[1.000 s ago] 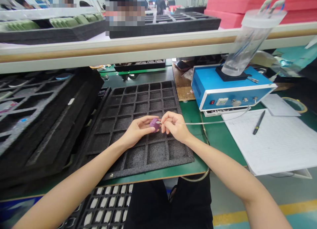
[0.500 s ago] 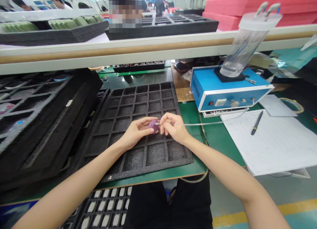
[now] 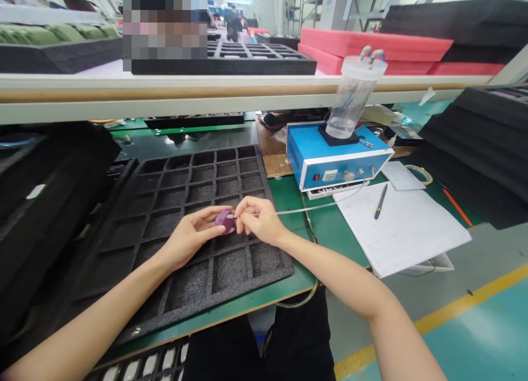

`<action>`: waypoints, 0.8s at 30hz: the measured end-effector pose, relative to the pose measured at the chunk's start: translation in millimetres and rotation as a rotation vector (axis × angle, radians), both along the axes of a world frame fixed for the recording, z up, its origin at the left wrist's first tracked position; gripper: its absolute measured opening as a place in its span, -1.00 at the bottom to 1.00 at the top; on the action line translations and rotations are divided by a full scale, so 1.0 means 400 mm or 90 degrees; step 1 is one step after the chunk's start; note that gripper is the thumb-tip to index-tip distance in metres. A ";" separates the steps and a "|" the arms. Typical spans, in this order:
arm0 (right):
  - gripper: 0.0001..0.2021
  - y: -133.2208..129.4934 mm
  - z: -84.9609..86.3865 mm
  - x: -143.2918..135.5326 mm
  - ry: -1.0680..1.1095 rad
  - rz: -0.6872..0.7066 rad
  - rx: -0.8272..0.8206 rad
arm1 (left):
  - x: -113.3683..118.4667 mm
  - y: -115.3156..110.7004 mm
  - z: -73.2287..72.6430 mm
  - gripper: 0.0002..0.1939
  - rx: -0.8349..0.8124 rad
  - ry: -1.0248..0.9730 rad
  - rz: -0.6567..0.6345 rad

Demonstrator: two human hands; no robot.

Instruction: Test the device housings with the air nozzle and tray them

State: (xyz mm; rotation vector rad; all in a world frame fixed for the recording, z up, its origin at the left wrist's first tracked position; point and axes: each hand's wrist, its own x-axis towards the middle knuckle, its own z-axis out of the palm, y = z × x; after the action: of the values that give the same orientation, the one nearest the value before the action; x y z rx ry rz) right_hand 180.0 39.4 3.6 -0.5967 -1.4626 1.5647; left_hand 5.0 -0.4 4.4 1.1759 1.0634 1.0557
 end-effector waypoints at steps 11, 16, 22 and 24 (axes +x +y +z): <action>-0.95 0.002 -0.003 0.002 -0.004 -0.001 0.000 | 0.002 -0.004 0.007 -0.51 -0.015 0.014 0.013; -0.95 0.002 -0.003 0.000 -0.001 0.001 -0.002 | 0.003 -0.004 0.006 -0.48 -0.008 0.030 0.012; -0.95 0.004 -0.008 -0.001 -0.002 0.006 -0.004 | 0.005 -0.004 0.010 -0.48 -0.021 0.025 0.013; -0.95 0.005 -0.009 -0.002 -0.003 0.006 -0.004 | 0.005 -0.004 0.010 -0.48 -0.021 0.023 0.012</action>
State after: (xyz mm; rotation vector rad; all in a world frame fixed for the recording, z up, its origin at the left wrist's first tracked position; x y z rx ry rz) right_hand 179.3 41.3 0.1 -0.5979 -1.4660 1.5760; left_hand 7.1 -2.1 8.6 1.1650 1.1182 1.0305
